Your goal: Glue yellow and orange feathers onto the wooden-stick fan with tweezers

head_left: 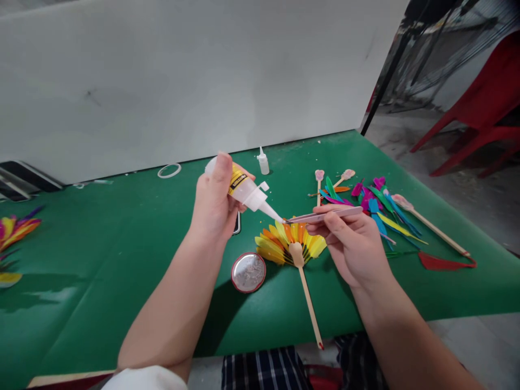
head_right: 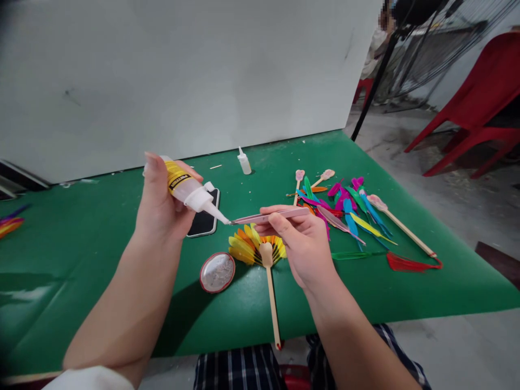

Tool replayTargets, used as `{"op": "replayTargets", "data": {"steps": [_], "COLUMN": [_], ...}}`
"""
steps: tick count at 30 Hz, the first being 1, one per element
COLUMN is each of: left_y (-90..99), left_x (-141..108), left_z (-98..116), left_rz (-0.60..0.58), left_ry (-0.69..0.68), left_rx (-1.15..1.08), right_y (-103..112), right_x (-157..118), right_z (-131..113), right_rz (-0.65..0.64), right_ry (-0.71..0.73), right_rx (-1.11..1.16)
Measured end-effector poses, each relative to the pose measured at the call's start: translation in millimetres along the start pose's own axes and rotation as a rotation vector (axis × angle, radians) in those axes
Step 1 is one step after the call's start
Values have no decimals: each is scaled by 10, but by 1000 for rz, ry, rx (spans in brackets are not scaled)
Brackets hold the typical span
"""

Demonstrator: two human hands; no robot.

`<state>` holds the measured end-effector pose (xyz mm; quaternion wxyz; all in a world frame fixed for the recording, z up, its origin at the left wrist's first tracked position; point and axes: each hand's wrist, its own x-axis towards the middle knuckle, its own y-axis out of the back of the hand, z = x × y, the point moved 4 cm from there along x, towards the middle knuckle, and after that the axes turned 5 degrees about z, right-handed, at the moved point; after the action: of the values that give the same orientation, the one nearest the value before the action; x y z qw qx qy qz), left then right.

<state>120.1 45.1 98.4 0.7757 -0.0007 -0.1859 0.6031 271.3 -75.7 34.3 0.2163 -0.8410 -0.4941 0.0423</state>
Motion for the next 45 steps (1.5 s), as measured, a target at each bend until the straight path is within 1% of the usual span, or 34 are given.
{"op": "replayTargets", "data": {"steps": [4,10,15,23,31,35,38,41,43,45], "left_y": [-7,-34,-30,-31,-37,-46,-54,-60,-50,-23], "left_x": [-3,-3,18,31,8,-1,-5,9,37,77], "left_z": [-8,-48,-72,-96,-82,-101,-128,-151,-169,-201], "left_rz": [-11,-75,-75,-90,-100,-136,-183,-224,-216,-182], "left_ry": [10,79,138,139,153,160,217,319,382,412], "left_rx": [-18,-40,-87,-32,-16,36,31,-50,-165,-255], "right_y": [17,18,8,11,4,5,23,71,112,145], "right_x": [6,10,19,12,15,13,23,56,86,113], "right_z": [-8,-6,-2,-15,-13,-20,-20,4,34,62], "right_rz": [13,22,9,6,2,20,42,88,127,154], "right_ry": [16,17,1,24,-13,-32,-37,-31,-36,-51], "right_rx": [0,34,64,60,101,91,95,89,69,45]}}
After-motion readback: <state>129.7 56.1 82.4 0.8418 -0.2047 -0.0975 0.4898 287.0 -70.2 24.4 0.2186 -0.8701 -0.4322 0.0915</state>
